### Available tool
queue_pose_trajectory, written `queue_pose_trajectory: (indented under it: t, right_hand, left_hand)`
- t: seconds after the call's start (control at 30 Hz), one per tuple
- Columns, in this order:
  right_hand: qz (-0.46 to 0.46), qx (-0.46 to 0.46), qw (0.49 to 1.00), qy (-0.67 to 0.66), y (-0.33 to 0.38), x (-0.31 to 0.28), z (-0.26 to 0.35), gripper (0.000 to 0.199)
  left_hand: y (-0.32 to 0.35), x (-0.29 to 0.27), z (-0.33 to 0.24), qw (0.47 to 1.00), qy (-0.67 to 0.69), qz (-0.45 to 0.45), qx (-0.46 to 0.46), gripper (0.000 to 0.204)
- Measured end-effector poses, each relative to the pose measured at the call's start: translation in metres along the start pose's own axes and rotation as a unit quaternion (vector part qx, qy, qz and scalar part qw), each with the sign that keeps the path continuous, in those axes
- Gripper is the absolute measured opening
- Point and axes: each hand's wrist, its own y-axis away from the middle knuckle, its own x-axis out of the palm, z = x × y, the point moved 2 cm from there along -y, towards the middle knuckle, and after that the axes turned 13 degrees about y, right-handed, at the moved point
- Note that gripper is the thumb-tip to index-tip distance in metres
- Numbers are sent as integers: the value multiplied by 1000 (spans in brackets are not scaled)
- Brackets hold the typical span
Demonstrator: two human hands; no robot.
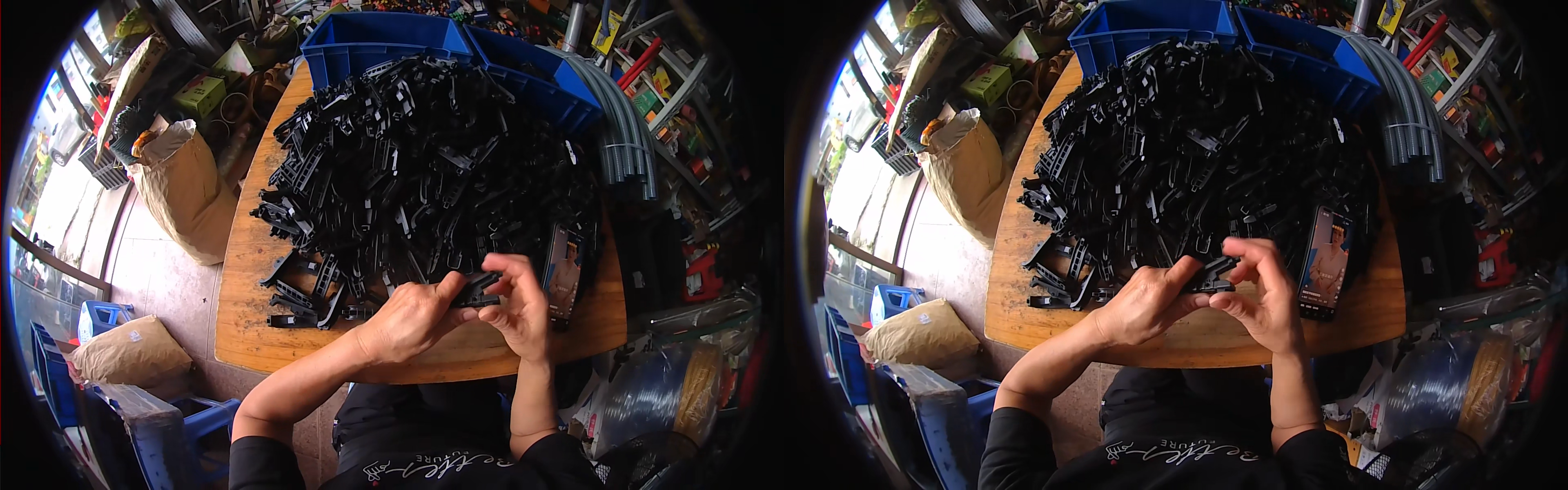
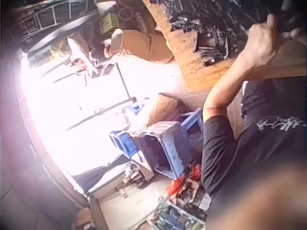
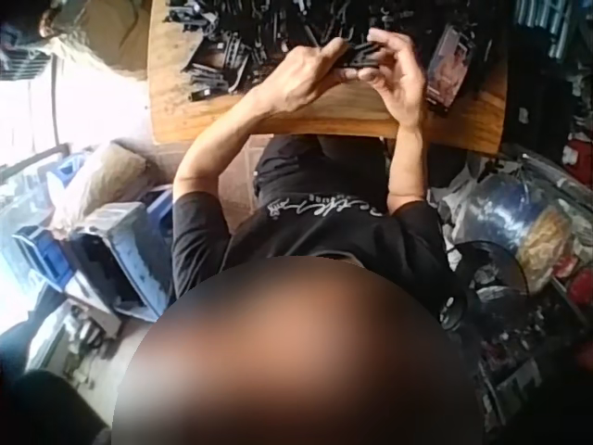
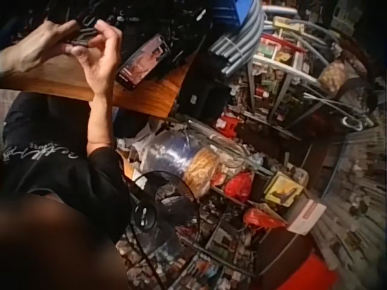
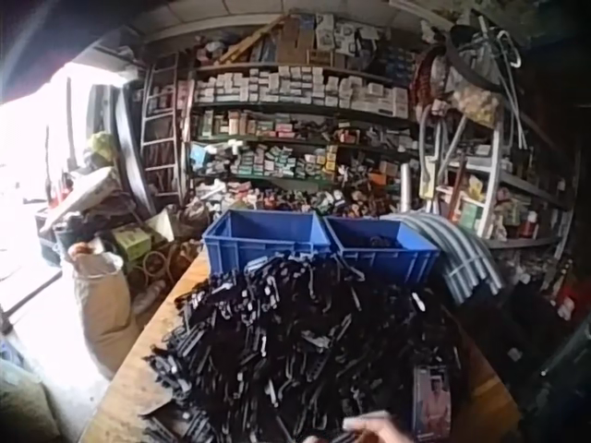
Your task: Sorting through a pile of small black plastic components on a workbench.
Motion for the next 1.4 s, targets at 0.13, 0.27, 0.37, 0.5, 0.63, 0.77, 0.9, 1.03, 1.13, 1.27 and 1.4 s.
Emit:
queue_pose_trajectory:
  t: [0.13,0.27,0.37,0.5,0.63,0.77,0.9,1.03,1.13,1.27,1.4]
  right_hand:
    - [79,80,988,-103,7,3,-2,45]
    - [57,61,988,-131,8,1,1,32]
    - [55,52,986,-150,6,4,6,29]
    - [98,59,982,-153,3,2,8,34]
    - [200,25,961,-189,-13,-8,12,37]
    - [128,-139,977,98,-47,-22,22,25]
    - [-150,-63,962,218,-165,-88,13,21]
    - [-118,-77,920,367,-296,-128,-10,35]
    - [39,-115,944,307,-256,-111,-2,26]
    - [166,-193,852,458,-144,-70,-17,19]
    - [78,-180,895,401,-100,-28,-47,21]
  left_hand:
    - [4,4,-1,999,-3,-5,32,32]
    - [5,6,-7,995,-9,-47,92,31]
    - [7,7,-4,990,5,-70,122,28]
    - [8,2,1,985,48,-78,143,29]
    - [9,4,-4,980,63,-75,173,29]
    - [-7,-9,-6,991,-72,-94,69,42]
    - [-42,-19,-4,961,-232,-145,-39,35]
    - [-71,3,26,914,-352,-198,-27,28]
    - [-63,-3,33,922,-345,-168,-52,17]
    - [-47,-31,23,936,-245,-254,-17,6]
    - [-26,-49,38,912,292,-248,-146,10]
